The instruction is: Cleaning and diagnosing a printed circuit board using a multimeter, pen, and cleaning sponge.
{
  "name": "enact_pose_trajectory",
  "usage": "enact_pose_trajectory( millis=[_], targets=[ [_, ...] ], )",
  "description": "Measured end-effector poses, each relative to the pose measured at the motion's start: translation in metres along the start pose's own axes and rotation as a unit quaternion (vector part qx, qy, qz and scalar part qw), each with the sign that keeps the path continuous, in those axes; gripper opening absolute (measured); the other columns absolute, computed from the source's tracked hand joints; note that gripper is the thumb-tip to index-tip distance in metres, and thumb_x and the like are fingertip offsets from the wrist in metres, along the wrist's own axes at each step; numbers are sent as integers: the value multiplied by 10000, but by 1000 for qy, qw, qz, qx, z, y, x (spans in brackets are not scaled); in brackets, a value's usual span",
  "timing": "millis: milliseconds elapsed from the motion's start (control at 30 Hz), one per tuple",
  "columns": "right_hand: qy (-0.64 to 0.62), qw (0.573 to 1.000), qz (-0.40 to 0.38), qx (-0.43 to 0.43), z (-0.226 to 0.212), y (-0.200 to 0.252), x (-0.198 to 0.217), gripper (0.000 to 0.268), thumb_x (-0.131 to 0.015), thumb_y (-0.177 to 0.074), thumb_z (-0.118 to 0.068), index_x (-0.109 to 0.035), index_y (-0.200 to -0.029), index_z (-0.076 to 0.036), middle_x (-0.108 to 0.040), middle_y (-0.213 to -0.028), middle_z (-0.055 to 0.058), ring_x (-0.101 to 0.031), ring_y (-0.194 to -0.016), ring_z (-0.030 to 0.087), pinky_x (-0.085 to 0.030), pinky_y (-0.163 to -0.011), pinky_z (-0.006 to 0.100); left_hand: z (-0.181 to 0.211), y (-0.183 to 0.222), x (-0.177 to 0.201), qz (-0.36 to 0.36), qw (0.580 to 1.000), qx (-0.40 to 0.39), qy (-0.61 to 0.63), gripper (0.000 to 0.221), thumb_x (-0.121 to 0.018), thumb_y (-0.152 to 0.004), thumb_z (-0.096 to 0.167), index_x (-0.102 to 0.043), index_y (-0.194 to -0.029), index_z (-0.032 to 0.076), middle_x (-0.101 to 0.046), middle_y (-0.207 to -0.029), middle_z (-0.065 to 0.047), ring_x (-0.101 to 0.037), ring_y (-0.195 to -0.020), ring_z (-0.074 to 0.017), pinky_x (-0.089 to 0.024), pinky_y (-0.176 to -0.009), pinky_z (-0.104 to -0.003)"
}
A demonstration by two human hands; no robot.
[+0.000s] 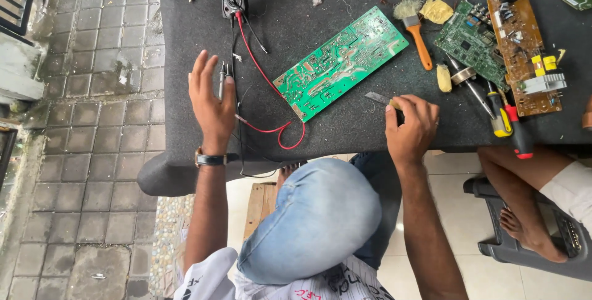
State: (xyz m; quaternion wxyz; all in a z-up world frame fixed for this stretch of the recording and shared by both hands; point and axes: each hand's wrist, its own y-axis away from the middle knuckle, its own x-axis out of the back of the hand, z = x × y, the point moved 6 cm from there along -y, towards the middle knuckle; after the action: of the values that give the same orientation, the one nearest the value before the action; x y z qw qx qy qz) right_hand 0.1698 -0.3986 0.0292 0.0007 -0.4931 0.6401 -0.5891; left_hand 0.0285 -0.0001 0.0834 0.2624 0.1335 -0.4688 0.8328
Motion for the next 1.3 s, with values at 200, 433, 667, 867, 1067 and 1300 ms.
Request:
enact_pose_trajectory(
  millis=[200,433,667,867,1067,1300],
  targets=[
    [-21,999,-36,21,1,1,2,167,-841,-920,-111,-815,-1084,-120,-701,-1095,17,-614,-1031,268,-483,-879,400,88,8,-45,-195,971,-138,-32,560,-742,-971,319,-557,-1485,195,-395,-1615,-117,-262,-1534,-355,-98,-1239,-576],
    [-49,996,-67,29,7,-8,2,146,-846,-959,-162,-826,-1097,-118,-700,-1085,26,-611,-1023,269,-492,-892,410,96,31,-92,-312,937,-155,-37,640,-598,-998,538,-479,-1544,228,-259,-1677,-142,-160,-1560,-409,-63,-1207,-706],
    [-84,986,-118,85,7,-23,4,74,-767,-1048,-175,-804,-1038,-111,-682,-1017,28,-628,-953,271,-517,-852,398,84,35,-91,-329,936,-128,10,480,-642,-992,453,-607,-1409,217,-371,-1613,-137,-226,-1537,-397,-65,-1182,-724],
    [-273,940,-193,-70,6,-34,-7,118,-650,-1102,-118,-690,-1149,-17,-692,-852,139,-621,-709,262,-491,-641,343,78,40,-82,-314,942,-117,16,416,-688,-971,378,-643,-1347,204,-392,-1598,-128,-246,-1531,-387,-142,-1200,-668],
    [-526,776,-224,-267,-30,-24,-30,246,-618,-1046,-155,-639,-1220,17,-713,-925,231,-699,-693,204,-553,-557,254,75,55,-76,-311,949,-59,16,632,-747,-953,376,-511,-1492,145,-262,-1653,-193,-175,-1549,-420,-139,-1238,-614],
    [-578,738,-193,-292,-56,-24,-45,295,-656,-1033,-160,-642,-1261,27,-752,-1097,237,-774,-827,231,-630,-670,278,68,60,-76,-285,958,-24,21,832,-789,-930,457,-394,-1577,117,-201,-1685,-186,-143,-1578,-390,-125,-1292,-533]
  ],
)
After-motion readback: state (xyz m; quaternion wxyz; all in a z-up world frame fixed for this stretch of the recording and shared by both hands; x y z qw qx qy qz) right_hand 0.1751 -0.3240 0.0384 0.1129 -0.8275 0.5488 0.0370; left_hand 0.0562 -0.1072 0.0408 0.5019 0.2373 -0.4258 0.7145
